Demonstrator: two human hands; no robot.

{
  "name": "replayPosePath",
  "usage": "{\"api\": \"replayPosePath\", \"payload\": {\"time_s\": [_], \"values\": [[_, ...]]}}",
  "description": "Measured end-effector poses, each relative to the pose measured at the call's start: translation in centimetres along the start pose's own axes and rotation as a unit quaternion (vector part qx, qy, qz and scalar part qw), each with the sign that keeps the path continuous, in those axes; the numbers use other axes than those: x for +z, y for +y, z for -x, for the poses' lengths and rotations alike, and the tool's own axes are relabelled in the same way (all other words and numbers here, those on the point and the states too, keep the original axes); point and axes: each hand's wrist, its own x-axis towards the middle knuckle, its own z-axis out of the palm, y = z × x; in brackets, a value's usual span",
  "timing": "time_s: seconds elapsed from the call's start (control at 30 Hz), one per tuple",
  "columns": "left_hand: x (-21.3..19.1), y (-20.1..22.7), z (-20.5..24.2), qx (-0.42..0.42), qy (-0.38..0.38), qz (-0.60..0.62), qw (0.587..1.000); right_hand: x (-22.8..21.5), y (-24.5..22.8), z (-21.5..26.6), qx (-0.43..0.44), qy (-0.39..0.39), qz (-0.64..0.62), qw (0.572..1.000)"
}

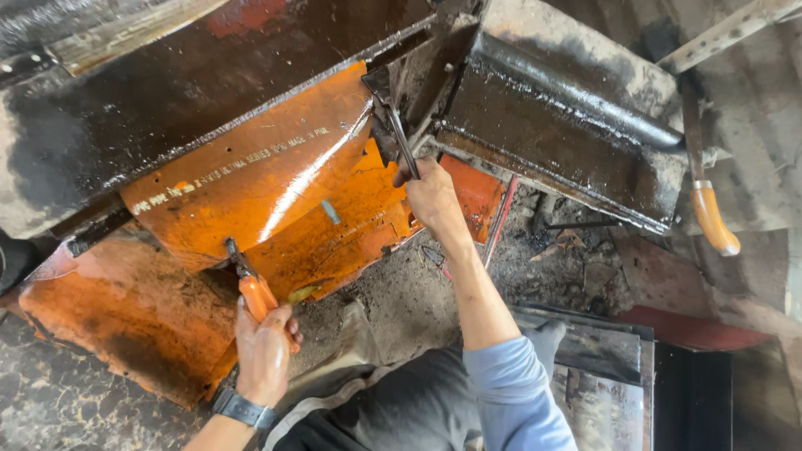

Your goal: The person uses pliers and a hammer to flatten and shape orange plastic pieces on a metal surface. They repeatedly dip the pieces into a container of dark liquid, then hammer them flat, and stack the finished pieces.

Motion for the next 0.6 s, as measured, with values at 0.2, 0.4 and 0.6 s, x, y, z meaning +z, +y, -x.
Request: {"api": "replayPosePath", "payload": {"time_s": [0.2, 0.4, 0.6], "values": [[-0.8, 0.2, 0.5, 0.007, 0.016, -0.005, 1.0, -0.4, 0.8, 1.3, -0.075, 0.046, 0.074, 0.993], [-0.3, 0.8, 1.1, -0.017, -0.001, 0.021, 1.0, -1.3, 0.8, 4.0, 0.075, 0.011, -0.048, 0.996], [1.7, 1.1, 1.0, -0.021, -0.043, 0.107, 0.993, 1.2, 2.5, 10.9, 0.115, -0.044, -0.221, 0.967]]}}
